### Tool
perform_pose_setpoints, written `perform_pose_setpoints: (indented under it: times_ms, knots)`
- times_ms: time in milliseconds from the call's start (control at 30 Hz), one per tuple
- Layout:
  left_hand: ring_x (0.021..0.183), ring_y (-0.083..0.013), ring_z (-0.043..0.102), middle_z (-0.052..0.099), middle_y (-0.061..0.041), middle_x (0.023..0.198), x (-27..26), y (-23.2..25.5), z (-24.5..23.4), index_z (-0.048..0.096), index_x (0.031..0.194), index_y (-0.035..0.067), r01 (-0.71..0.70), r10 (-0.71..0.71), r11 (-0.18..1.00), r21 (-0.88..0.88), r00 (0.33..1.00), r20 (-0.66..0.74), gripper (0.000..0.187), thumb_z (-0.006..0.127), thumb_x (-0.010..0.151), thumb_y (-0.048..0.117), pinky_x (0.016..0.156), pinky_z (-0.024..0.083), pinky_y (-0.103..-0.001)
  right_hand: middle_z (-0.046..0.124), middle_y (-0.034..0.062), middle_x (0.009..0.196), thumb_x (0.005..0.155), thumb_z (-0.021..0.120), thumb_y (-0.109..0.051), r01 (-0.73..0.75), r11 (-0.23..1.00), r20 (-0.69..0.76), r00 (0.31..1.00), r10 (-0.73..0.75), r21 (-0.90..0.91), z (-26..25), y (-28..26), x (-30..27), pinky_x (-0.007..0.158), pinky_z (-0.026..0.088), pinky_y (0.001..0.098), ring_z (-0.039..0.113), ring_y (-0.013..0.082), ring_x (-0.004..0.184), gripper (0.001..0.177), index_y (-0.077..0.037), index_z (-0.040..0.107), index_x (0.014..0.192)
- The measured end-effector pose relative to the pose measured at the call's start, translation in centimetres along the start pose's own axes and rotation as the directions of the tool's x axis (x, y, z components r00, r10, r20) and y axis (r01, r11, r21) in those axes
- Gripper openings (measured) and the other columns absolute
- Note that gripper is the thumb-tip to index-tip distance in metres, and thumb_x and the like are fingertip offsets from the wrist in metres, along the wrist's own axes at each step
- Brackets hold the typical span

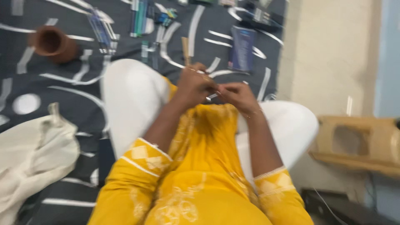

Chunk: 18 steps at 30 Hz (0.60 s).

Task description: The person assembles a wooden handle into a metal ferrule by hand and attaches a cap to a pen.

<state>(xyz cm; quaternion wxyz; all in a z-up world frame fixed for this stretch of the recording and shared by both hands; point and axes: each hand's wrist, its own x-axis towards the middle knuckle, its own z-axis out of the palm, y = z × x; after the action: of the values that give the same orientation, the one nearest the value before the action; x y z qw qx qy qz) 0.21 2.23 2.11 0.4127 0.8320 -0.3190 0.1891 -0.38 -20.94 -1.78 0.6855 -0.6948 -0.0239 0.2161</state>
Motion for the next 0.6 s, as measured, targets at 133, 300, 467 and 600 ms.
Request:
perform_pose_setpoints:
  times_ms: [133, 300, 467, 600]
  knots:
    - [0.103, -0.0220, 0.063, 0.073, 0.005, 0.082, -0.9, 0.2, -1.3, 0.078, 0.080, 0.020, -0.076, 0.075, 0.997, 0.009, 0.996, 0.050, 0.023, 0.088, 0.060, 0.024, 0.088, 0.046, -0.045, 0.069, 0.0068, 0.104, 0.098, 0.071, -0.027, -0.041, 0.976, 0.218, 0.976, -0.007, 0.215, 0.6, 0.9, -0.8, 0.092, 0.056, 0.0335, 0.067, 0.0168, 0.101, 0.029, 0.002, 0.071, 0.101]
    - [0.108, -0.0208, 0.060, 0.074, 0.007, 0.098, -3.9, 2.6, -2.9, 0.080, 0.085, 0.023, 0.035, -0.033, 0.996, 0.078, 0.999, -0.022, 0.021, 0.088, 0.070, 0.034, 0.093, 0.044, -0.045, 0.069, 0.0075, 0.103, 0.099, 0.068, -0.013, -0.096, 0.971, 0.329, 0.944, 0.019, 0.219, 0.2, 3.4, -0.3, 0.087, 0.054, 0.0329, 0.066, 0.0174, 0.096, 0.012, -0.002, 0.067, 0.095]
    - [0.109, -0.0250, 0.061, 0.073, 0.002, 0.110, -9.5, 5.2, -8.5, 0.083, 0.107, 0.017, 0.056, 0.023, 0.897, 0.439, 0.985, -0.173, 0.056, 0.080, 0.059, 0.046, 0.091, 0.045, -0.044, 0.067, 0.0053, 0.097, 0.100, 0.064, -0.004, -0.039, 0.997, 0.205, 0.978, 0.024, 0.068, -0.6, 4.5, 0.6, 0.076, 0.047, 0.0289, 0.059, 0.0138, 0.085, 0.007, 0.000, 0.069, 0.101]
    - [0.079, -0.0225, 0.074, 0.075, -0.007, 0.084, -18.0, 1.1, -17.5, 0.077, 0.087, 0.011, 0.684, -0.626, 0.728, 0.041, 0.687, -0.369, 0.025, 0.087, 0.078, 0.032, 0.071, 0.057, -0.036, 0.067, 0.0046, 0.097, 0.104, 0.067, -0.006, 0.033, 0.962, 0.061, 0.997, -0.052, 0.271, -2.5, 3.9, 1.2, 0.081, 0.049, 0.0311, 0.061, 0.0153, 0.087, 0.005, -0.001, 0.065, 0.103]
